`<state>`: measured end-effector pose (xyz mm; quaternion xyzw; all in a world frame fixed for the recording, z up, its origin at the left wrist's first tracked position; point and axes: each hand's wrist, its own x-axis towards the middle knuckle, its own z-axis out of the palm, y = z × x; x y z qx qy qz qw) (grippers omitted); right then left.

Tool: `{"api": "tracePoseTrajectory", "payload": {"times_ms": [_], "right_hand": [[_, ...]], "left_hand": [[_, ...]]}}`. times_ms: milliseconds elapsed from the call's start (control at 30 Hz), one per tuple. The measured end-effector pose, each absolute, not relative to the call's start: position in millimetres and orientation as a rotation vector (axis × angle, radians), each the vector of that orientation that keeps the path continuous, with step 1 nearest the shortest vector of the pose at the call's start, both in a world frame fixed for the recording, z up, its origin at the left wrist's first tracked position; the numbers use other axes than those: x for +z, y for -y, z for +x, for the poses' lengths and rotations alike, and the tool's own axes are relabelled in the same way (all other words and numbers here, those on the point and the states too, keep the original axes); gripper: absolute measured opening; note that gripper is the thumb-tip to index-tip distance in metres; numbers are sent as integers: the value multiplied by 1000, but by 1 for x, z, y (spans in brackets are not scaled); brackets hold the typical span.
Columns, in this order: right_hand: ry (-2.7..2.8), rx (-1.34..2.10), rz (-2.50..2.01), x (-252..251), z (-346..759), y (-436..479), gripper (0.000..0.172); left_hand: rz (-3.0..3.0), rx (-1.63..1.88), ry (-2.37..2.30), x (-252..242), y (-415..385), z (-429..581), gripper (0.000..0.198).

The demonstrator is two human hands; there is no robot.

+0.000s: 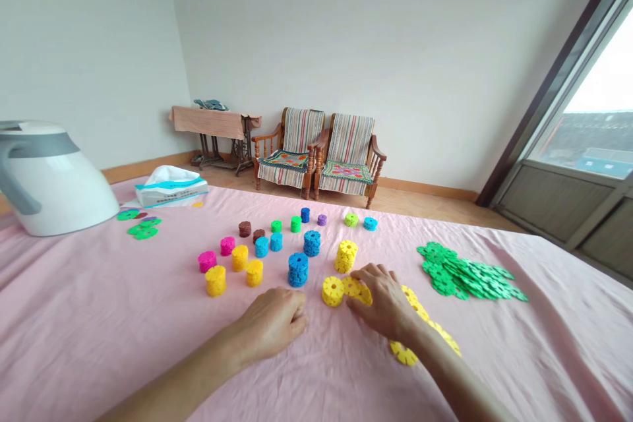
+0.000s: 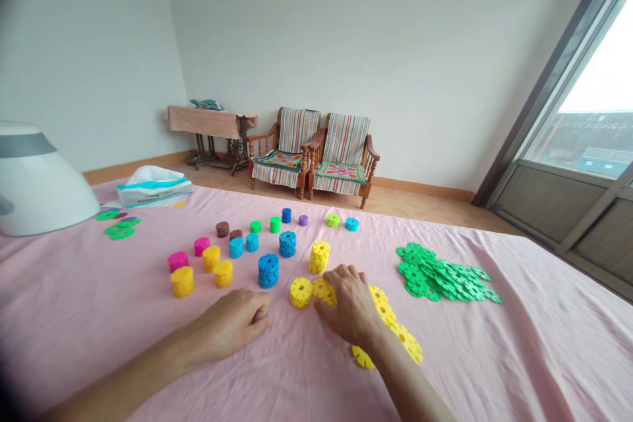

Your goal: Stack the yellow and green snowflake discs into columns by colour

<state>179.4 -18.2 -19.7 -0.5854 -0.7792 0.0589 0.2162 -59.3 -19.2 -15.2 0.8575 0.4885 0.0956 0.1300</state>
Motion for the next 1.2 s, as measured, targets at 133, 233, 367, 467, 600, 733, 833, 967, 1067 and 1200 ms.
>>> {"api": "tracePoseTrajectory", "payload": {"times_ms": [133,233,367,467,600,733,833,967,1067,1200], "right_hand": [[2147,130,-1675,-24,177,16,24],[2143,104,-1667,-26,178,15,22],[2086,62,-1630,-26,182,14,18],[1966,48,-1591,-24,182,14,17],[1951,99,-1442,-23,169,17,19],[1946,151,-1398,-26,152,22,22],[1953,169,-1415,-28,147,23,24],[1981,176,-1454,-31,148,21,22],[1999,168,-1466,-31,147,20,21],[2021,152,-1466,-27,147,23,22]], "left_hand": [[2490,283,-1442,-20,18,-60,19],[2482,301,-1455,-21,17,-60,18],[2470,349,-1455,-20,18,-57,15],[2466,373,-1449,-20,17,-55,12],[2466,401,-1446,-20,17,-54,11],[2446,418,-1448,-19,17,-53,12],[2438,423,-1444,-18,18,-53,12],[2440,428,-1445,-19,18,-53,13],[2450,429,-1439,-20,18,-53,13],[2450,427,-1443,-20,18,-53,12]]}}
